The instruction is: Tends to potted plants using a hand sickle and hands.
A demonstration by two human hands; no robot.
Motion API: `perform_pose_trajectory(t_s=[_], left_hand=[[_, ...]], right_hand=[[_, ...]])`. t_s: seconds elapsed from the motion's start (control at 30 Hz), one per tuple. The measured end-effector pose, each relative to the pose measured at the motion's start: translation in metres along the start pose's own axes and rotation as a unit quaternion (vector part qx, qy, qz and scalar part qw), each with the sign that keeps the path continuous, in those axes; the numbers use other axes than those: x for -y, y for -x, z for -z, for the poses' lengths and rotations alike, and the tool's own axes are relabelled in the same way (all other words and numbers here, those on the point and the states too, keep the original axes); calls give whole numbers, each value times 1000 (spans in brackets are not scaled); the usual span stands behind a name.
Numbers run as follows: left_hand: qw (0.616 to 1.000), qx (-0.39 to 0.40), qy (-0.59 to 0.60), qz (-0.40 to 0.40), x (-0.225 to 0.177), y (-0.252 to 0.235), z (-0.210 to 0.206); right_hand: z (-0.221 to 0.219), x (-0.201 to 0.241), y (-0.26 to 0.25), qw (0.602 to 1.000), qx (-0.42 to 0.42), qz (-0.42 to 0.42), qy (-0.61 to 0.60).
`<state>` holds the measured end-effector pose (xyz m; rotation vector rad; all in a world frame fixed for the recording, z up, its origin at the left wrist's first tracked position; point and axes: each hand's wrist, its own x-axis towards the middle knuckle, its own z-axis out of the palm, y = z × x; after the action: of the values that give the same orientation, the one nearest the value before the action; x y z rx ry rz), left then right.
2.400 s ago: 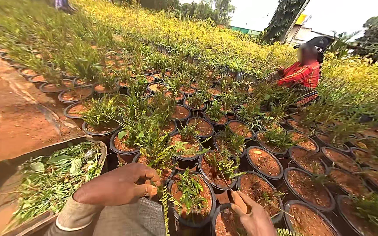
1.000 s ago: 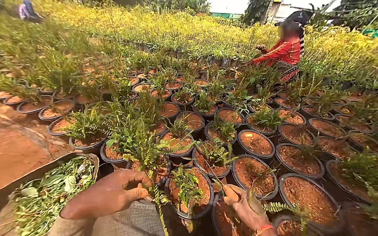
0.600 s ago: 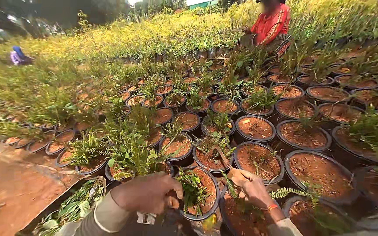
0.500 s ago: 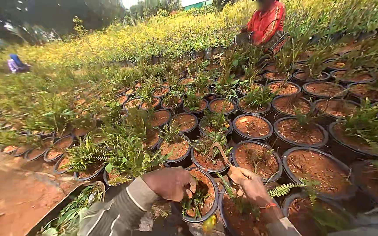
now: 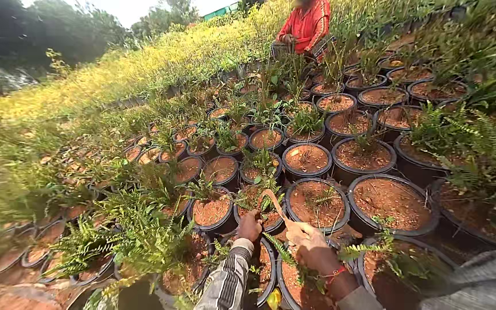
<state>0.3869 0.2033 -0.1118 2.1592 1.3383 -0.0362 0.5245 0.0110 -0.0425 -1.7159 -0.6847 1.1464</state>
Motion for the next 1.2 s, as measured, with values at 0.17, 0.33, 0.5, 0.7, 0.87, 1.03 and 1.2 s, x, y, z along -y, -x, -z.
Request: perform_pose_trajectory(t_s=[0.17, 0.33, 0.5, 0.7, 0.87, 1.03, 1.2], left_hand=[[993, 3, -106, 50, -18, -2, 3], [983, 22, -172, 55, -27, -5, 2], [979, 28, -194, 48, -29, -4, 4], [978, 35, -203, 32, -27, -2, 3], [989, -9, -146, 25, -14, 0, -3], [991, -11, -135, 16, -4, 2, -5], [994, -24, -95, 37, 1, 6, -5]], right_hand=[[-6, -1, 0, 999, -25, -5, 29], [-4, 4, 1, 999, -15, -24, 19], [-4, 5, 2, 999, -13, -30, 2], [-3, 1, -1, 999, -9, -37, -3], [-2, 2, 1, 999, -7, -25, -29], [-3, 2, 0, 999, -9, -26, -21], [-6, 1, -1, 999, -13, -27, -14]])
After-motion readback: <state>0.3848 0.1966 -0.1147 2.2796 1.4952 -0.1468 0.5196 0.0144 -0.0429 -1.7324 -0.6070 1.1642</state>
